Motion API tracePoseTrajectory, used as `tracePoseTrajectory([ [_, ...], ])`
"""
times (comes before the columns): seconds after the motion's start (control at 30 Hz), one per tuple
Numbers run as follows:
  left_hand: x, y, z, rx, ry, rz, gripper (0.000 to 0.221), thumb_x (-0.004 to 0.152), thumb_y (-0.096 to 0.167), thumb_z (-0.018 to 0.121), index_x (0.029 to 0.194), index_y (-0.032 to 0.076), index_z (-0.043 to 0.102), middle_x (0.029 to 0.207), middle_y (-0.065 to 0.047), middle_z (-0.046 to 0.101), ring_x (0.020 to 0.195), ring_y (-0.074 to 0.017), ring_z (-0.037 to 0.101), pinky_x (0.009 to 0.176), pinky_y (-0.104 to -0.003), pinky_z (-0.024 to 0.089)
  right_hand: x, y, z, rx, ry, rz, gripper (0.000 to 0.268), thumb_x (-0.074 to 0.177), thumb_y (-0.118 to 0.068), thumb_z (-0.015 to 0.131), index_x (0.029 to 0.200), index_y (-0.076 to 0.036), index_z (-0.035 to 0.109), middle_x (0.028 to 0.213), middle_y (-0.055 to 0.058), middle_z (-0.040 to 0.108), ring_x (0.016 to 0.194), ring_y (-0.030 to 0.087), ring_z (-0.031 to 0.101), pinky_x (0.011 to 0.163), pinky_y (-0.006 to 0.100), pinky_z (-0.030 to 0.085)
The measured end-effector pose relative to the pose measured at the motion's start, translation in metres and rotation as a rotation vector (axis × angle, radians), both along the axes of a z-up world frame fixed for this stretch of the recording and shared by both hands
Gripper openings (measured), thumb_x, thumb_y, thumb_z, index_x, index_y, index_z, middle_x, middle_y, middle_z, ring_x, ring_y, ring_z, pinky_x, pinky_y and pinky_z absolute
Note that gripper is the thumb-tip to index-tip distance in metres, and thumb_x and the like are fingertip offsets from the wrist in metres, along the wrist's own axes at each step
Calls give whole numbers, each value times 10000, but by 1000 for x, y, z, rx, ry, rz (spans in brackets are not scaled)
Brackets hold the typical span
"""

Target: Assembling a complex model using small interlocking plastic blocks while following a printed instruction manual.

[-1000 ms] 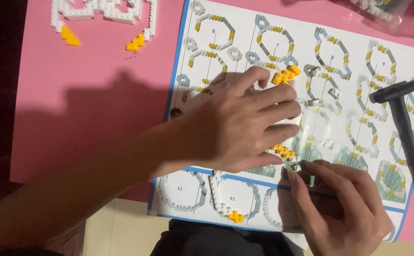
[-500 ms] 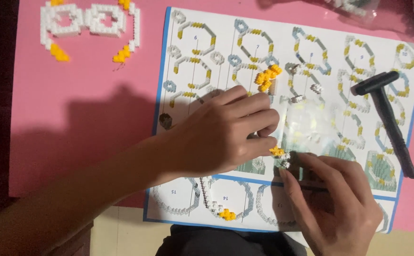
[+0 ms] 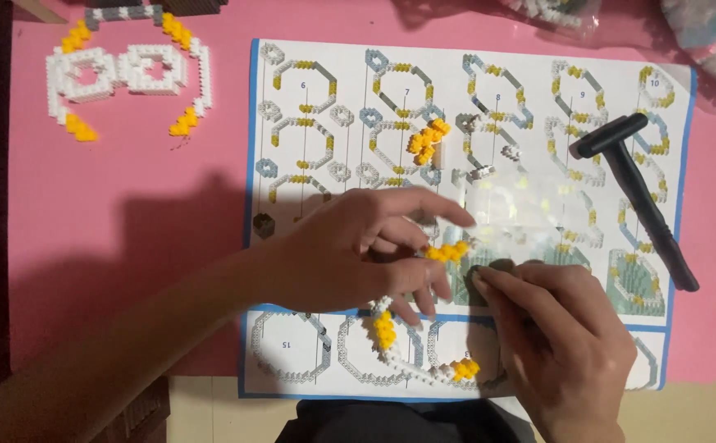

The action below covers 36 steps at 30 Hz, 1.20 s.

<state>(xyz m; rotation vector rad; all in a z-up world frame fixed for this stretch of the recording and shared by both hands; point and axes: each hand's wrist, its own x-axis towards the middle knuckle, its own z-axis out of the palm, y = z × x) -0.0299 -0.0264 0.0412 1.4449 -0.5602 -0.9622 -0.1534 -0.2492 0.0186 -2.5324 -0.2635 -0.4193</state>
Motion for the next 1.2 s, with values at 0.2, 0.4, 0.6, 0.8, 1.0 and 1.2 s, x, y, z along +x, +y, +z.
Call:
tracePoseTrajectory([
  [0.2, -4, -6, 7, 112, 87, 3, 363, 972, 265, 615, 1075, -5, 835, 875, -138, 879, 667, -196, 872, 608, -270, 728, 5, 18, 26, 209, 27, -63, 40, 916, 105, 770, 955, 109, 763, 943, 229, 749, 848, 290, 741, 791, 331, 570],
  [0.4, -12, 0, -15, -199, 293, 97, 422, 985, 74, 612, 1379, -73, 643, 1052, -257, 807, 722, -326, 819, 661, -450, 764, 9, 29, 29, 349, 49, -126, 15, 906, 136, 723, 909, 148, 715, 892, 265, 751, 716, 277, 719, 696, 304, 544],
  [0.6, -12, -3, -10, -190, 311, 163, 334, 958, 143, 681, 1182, -93, 755, 792, -219, 798, 675, -312, 820, 665, -435, 779, 12, 33, 18, 368, -46, -117, 83, 866, 156, 748, 924, 177, 692, 914, 311, 737, 752, 341, 747, 739, 358, 589],
  [0.8, -10, -2, -6, -208, 344, 188, 363, 944, 212, 703, 1171, -66, 752, 918, -212, 819, 739, -277, 825, 680, -437, 779, 18, 37, 28, 368, 22, -137, 83, 878, 154, 739, 942, 182, 694, 926, 307, 740, 760, 343, 740, 750, 363, 586],
  [1.0, -9, -2, -8, -200, 353, 189, 334, 971, 187, 663, 1184, -62, 732, 923, -259, 815, 742, -329, 836, 647, -445, 773, 18, 36, 20, 427, -24, -157, 119, 863, 162, 754, 953, 190, 682, 935, 327, 729, 772, 349, 744, 758, 384, 579],
  [1.2, -8, -2, -7, -204, 343, 175, 363, 981, 185, 656, 1228, -71, 728, 1016, -249, 820, 755, -279, 825, 689, -415, 775, 15, 28, 16, 451, 57, -171, 114, 859, 145, 755, 956, 168, 699, 966, 301, 743, 854, 363, 770, 852, 415, 604],
])
